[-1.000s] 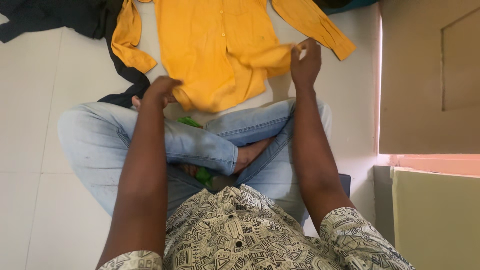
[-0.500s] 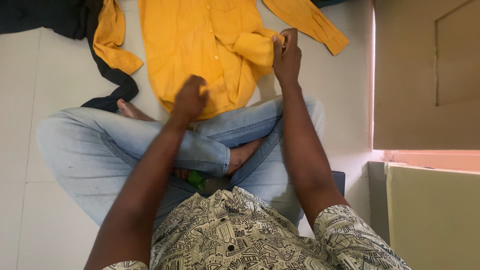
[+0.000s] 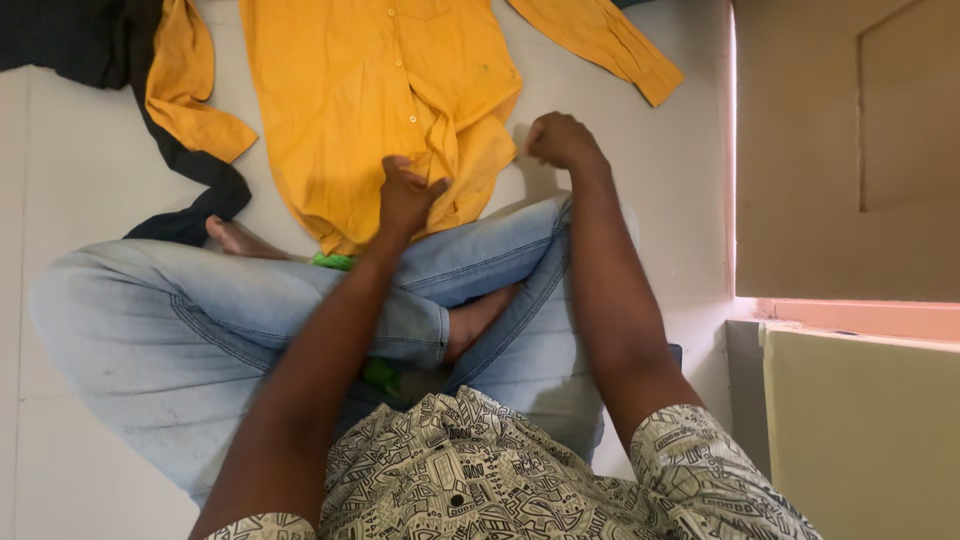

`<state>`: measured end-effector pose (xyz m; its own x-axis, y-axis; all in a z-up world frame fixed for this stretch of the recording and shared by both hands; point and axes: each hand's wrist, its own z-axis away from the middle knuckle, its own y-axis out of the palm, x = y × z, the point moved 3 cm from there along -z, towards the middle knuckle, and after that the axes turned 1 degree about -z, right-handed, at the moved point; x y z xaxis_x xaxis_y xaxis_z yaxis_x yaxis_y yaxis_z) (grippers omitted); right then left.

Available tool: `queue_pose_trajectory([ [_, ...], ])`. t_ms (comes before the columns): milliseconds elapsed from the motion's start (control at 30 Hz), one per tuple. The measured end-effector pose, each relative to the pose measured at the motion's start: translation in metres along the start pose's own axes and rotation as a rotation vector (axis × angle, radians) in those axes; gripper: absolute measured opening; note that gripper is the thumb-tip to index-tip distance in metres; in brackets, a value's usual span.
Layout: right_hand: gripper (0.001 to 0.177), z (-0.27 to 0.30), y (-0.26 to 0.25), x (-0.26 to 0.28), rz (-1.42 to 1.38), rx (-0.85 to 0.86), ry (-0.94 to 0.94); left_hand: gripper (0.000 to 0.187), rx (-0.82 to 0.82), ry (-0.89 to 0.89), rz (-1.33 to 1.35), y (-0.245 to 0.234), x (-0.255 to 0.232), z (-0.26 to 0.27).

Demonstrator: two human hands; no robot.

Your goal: The person sits on the floor and lays out a yellow long-sleeved shirt. They smooth the fabric and then proceed to button the shirt from the bottom to the top. Finally, they flip the shirt over to show the back.

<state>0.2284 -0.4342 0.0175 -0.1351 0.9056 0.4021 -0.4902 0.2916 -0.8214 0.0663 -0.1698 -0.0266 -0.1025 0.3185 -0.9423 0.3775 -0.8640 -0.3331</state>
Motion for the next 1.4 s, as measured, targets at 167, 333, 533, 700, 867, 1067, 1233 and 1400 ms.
queue_pose_trajectory([
  [167,0.051,-0.054,0.037,-0.010,0.059,-0.161,-0.194,0.074,-0.134,0.383,-0.506,0.009,-0.068,0.018],
  [333,0.030,-0.032,0.017,-0.001,-0.098,-0.125,-0.094,0.024,-0.165,0.453,-0.396,0.055,-0.003,-0.037],
  [533,0.035,0.056,-0.018,-0.012,-0.201,0.334,-0.008,0.027,0.171,-0.235,0.267,0.039,0.078,-0.077],
  [700,0.044,0.039,-0.042,0.007,0.039,-0.207,0.168,0.029,0.171,0.064,-0.091,-0.004,0.056,-0.068],
  [867,0.035,-0.018,-0.015,0.032,-0.036,-0.318,-0.023,0.040,0.030,0.123,-0.605,-0.038,0.019,-0.056],
  [1067,0.120,-0.070,0.037,0.043,0.163,-0.062,-0.311,0.079,-0.078,0.363,-0.893,-0.065,0.034,-0.080],
  [1233,0.146,-0.082,0.022,0.064,0.340,0.086,-0.063,0.081,0.062,0.311,-0.795,-0.083,0.033,-0.125],
  [1400,0.120,-0.110,0.021,0.050,0.175,-0.124,-0.235,0.084,0.130,0.299,-0.825,-0.083,0.042,-0.150],
])
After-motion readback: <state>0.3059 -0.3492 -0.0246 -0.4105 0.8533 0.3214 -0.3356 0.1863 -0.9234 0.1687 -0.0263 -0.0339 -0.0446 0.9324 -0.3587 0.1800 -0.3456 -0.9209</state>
